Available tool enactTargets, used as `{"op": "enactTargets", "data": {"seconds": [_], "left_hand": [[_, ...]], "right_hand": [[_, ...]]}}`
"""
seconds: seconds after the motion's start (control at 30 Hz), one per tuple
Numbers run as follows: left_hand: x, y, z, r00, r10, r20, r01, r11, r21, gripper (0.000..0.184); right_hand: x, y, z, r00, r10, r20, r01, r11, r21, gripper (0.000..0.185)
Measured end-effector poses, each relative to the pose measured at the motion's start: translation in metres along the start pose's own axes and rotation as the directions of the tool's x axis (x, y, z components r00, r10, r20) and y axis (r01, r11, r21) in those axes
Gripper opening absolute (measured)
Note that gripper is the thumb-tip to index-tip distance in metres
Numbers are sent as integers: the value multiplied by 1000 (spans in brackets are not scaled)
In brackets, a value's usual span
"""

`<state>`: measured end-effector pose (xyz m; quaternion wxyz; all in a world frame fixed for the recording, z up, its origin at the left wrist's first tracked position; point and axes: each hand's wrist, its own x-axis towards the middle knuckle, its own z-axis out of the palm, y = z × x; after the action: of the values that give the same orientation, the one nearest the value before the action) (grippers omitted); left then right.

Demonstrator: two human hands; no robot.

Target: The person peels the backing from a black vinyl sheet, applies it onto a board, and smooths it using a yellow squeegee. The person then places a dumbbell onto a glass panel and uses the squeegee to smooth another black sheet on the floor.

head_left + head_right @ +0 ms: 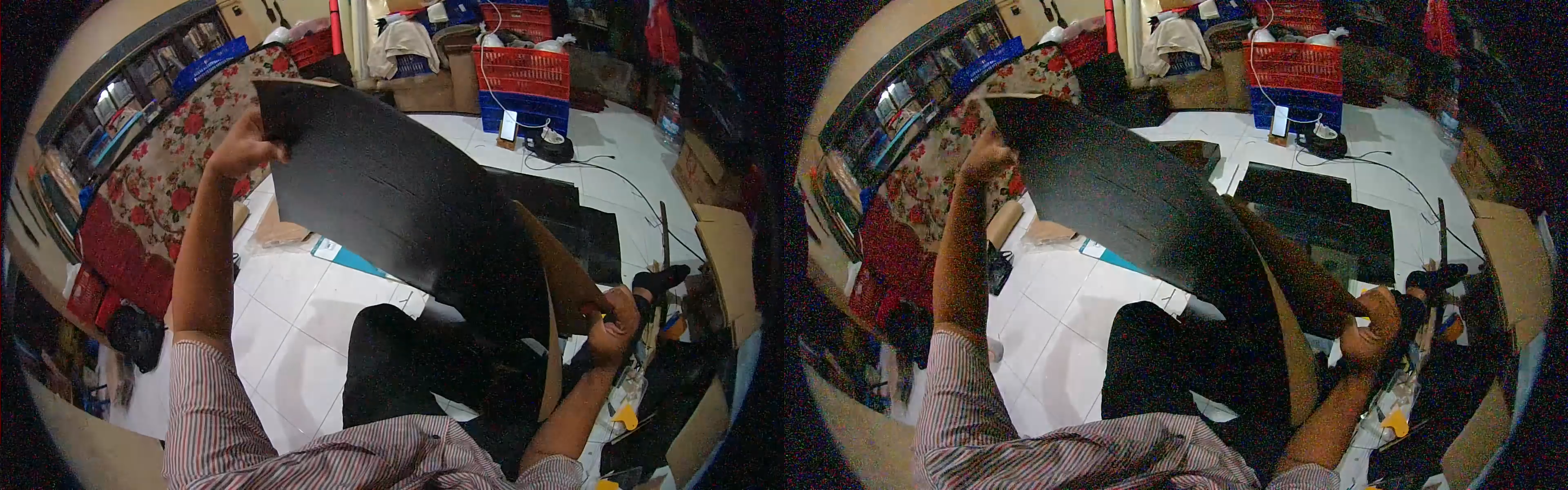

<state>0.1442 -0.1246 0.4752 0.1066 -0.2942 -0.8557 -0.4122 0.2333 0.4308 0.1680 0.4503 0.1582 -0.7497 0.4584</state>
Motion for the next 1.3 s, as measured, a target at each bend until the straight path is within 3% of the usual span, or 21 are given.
{"op": "enactTargets", "data": {"seconds": [0.13, 0.17, 0.2, 0.33, 0.37, 0.47, 0.57, 0.63, 0.7, 0.77, 0.83, 0.87, 0.9, 0.93, 1.0, 1.07, 1.1, 1.13, 1.2, 1.23, 1.3], "left_hand": [[-17, -8, -7, 999, -10, -43, 10, 1000, -2, 26], [-18, 0, -7, 996, 88, -4, -87, 984, -155, 21], [-23, -8, -11, 997, 78, 2, -77, 983, -168, 21], [-61, -54, -71, 857, -236, -458, 207, 972, -113, 35], [-33, -66, -42, 887, -250, -388, 210, 967, -142, 35], [-129, -105, -74, 840, -341, -422, 232, 929, -289, 46], [-232, -139, -96, 748, -458, -480, 276, 873, -402, 58], [-331, -147, -114, 640, -516, -570, 291, 849, -441, 66], [-381, -174, -143, 499, -557, -663, 296, 829, -474, 74], [-436, -183, -111, 439, -600, -669, 495, 783, -377, 81], [-522, -216, -91, 523, -548, -653, 476, 823, -310, 88], [-552, -221, -70, 478, -613, -630, 602, 750, -273, 89], [-586, -198, -14, 833, -149, -533, 430, 780, 454, 94], [-589, -189, 16, 780, -303, -548, 478, 853, 209, 93], [-578, -166, 88, 679, -245, -692, 525, 821, 224, 110], [-583, -161, 122, 644, -332, -689, 557, 821, 124, 99], [-620, -191, 112, 590, -389, -708, 623, 777, 92, 79], [-650, -183, 117, 575, -394, -716, 633, 770, 84, 79], [-641, -241, 110, 230, -703, -673, 649, 626, -432, 60], [-649, -241, 109, 223, -702, -676, 649, 624, -434, 60], [-654, -255, 119, 368, -673, -642, 682, 664, -305, 60]], "right_hand": [[6, -10, 5, 996, -67, 62, 65, 997, 31, 16], [6, -10, 5, 997, -66, 36, 65, 997, 36, 15], [8, -10, 5, 997, -55, 47, 54, 998, 27, 15], [14, 0, -18, 991, 29, -128, -63, 960, -271, 15], [10, 13, -35, 981, 85, -173, -131, 951, -279, 16], [2, 38, -89, 906, 171, -386, -301, 903, -307, 24], [-12, 50, -142, 768, 180, -615, -417, 869, -265, 22], [-21, 48, -164, 429, 285, -857, -399, 911, 103, 18], [-28, 39, -185, 326, 277, -904, -391, 910, 138, 16], [-32, 29, -198, 200, 283, -938, -333, 920, 207, 14], [-30, 16, -205, 215, 298, -930, -296, 928, 229, 14], [-29, 11, -206, 236, 325, -916, -246, 932, 267, 14], [-29, 7, -208, 268, 327, -906, -224, 936, 271, 14], [-34, 10, -214, 271, 319, -908, -234, 937, 259, 14], [-51, 27, -227, 451, 277, -848, -338, 933, 125, 14], [-76, 32, -232, 548, 289, -785, -453, 892, 13, 15], [-92, 34, -233, 607, 289, -740, -585, 794, -169, 14], [-113, 38, -234, 657, 303, -691, -669, 656, -349, 12], [-164, 47, -237, 553, 463, -692, -758, 624, -188, 14], [-175, 47, -232, 558, 466, -687, -756, 628, -188, 14], [-189, 52, -225, 466, 572, -675, -865, 456, -211, 13]]}}
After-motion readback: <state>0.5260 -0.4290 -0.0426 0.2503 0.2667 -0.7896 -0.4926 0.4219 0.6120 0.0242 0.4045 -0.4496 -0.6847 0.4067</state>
